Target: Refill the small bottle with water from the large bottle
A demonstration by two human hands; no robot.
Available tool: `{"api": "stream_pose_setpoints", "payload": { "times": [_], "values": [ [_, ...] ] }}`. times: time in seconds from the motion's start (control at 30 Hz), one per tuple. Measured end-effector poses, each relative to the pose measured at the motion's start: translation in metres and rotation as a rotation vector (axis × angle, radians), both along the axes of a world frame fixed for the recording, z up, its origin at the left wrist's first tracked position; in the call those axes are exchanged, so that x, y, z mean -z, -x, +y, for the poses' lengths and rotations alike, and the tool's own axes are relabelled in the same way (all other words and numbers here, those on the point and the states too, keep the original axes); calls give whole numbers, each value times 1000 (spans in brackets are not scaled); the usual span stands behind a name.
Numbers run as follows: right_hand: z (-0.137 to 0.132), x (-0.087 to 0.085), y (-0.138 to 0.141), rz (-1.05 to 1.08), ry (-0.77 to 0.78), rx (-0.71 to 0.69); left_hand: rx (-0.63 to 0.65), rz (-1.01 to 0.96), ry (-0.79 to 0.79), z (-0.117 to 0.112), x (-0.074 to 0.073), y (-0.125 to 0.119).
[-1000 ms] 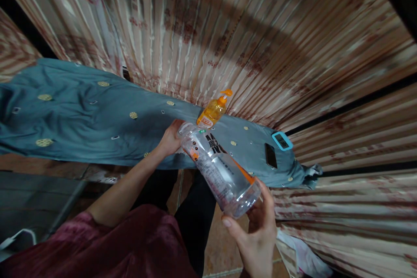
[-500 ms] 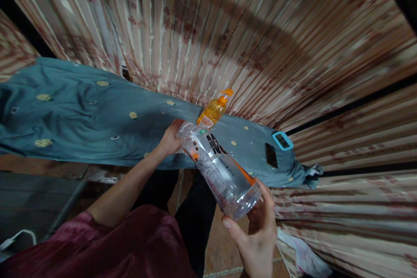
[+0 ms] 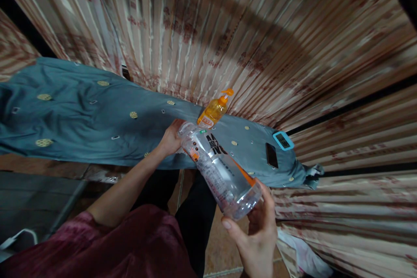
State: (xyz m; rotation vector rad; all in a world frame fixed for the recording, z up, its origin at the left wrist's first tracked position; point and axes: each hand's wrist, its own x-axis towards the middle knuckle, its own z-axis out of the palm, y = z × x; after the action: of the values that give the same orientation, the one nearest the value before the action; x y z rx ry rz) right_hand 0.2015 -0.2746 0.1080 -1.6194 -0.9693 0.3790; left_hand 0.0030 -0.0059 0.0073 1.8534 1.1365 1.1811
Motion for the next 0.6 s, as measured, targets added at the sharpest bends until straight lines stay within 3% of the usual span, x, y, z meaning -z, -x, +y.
{"api": "stream_pose_setpoints", "payload": {
  "times": [0.6],
  "values": [
    [-1, 2, -2, 24, -5, -14, 11, 20, -26, 2, 4, 0]
  ]
}}
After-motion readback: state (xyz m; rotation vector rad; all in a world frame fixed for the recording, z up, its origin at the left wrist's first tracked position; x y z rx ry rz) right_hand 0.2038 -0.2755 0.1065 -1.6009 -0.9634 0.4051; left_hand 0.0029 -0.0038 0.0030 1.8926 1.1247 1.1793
